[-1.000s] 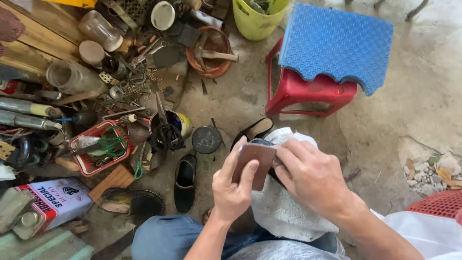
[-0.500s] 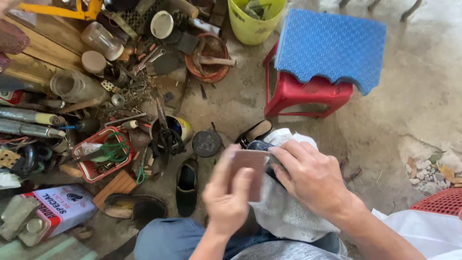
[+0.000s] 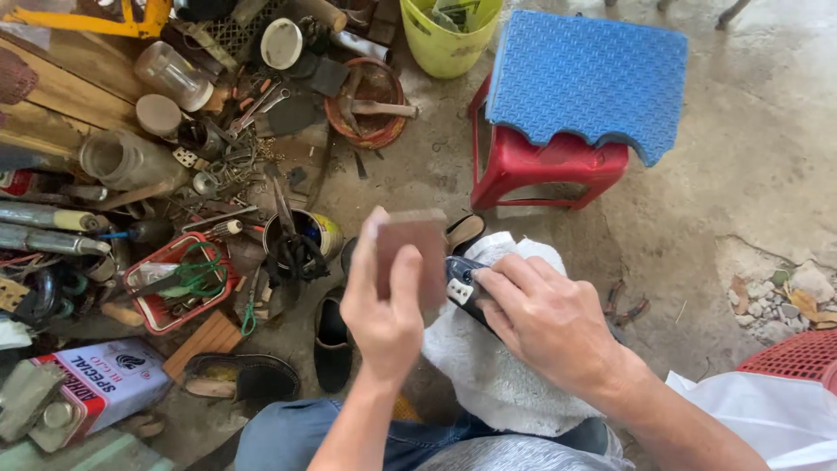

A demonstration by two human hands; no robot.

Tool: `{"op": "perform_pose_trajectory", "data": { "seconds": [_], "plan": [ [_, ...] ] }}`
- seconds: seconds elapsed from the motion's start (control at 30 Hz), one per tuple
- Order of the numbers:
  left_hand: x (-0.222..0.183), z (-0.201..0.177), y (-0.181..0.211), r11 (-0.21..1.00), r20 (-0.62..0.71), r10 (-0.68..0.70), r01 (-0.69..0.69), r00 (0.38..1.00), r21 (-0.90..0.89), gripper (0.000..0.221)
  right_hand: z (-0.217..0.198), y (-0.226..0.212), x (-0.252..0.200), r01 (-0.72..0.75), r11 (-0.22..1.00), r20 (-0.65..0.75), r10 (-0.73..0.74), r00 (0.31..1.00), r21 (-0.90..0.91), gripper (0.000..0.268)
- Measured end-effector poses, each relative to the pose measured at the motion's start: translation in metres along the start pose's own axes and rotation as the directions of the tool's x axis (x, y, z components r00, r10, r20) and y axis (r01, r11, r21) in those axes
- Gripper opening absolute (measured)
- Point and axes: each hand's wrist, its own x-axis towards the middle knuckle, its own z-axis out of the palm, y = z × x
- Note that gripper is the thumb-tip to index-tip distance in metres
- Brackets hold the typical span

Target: Repairing a high-heeled shoe by sanding the heel and applying adhesive to attach a new tip.

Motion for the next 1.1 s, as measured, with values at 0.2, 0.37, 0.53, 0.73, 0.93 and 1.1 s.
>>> {"op": "perform_pose_trajectory", "data": {
  "seconds": [0.2,0.37,0.53,0.73,0.93,1.1],
  "plan": [
    [-0.046,0.001,-0.005,0.995,0.075,-0.097,0.095,0.993,0.022,0.048,0.004,0.003,0.001,-0.004,1.000,-0.007,0.004,1.000,0.004,0.021],
    [-0.013,0.007,-0.006,0.997,0.033,-0.044,0.042,0.998,0.064,0.047,0.004,-0.002,0.005,0.037,0.999,-0.022,-0.036,0.999,0.034,0.018],
    [-0.054,-0.002,-0.023,0.990,0.006,0.007,-0.008,1.000,0.144,0.048,0.004,0.002,0.003,0.023,1.000,0.002,-0.023,1.000,0.006,0.021],
    [0.023,0.000,-0.003,0.995,-0.172,-0.071,0.081,0.983,0.053,0.044,0.004,-0.003,0.007,0.037,0.999,-0.033,-0.037,0.999,0.018,0.019],
    [-0.019,0.000,-0.011,0.989,0.048,-0.129,0.125,0.990,0.080,0.048,0.009,-0.001,0.005,0.019,0.999,-0.028,-0.021,0.999,-0.050,0.012],
    [-0.008,-0.013,0.013,0.982,-0.071,0.048,-0.034,0.996,0.184,0.043,0.018,0.003,-0.004,0.031,0.999,-0.059,-0.032,0.998,-0.018,0.027]
  ]
}}
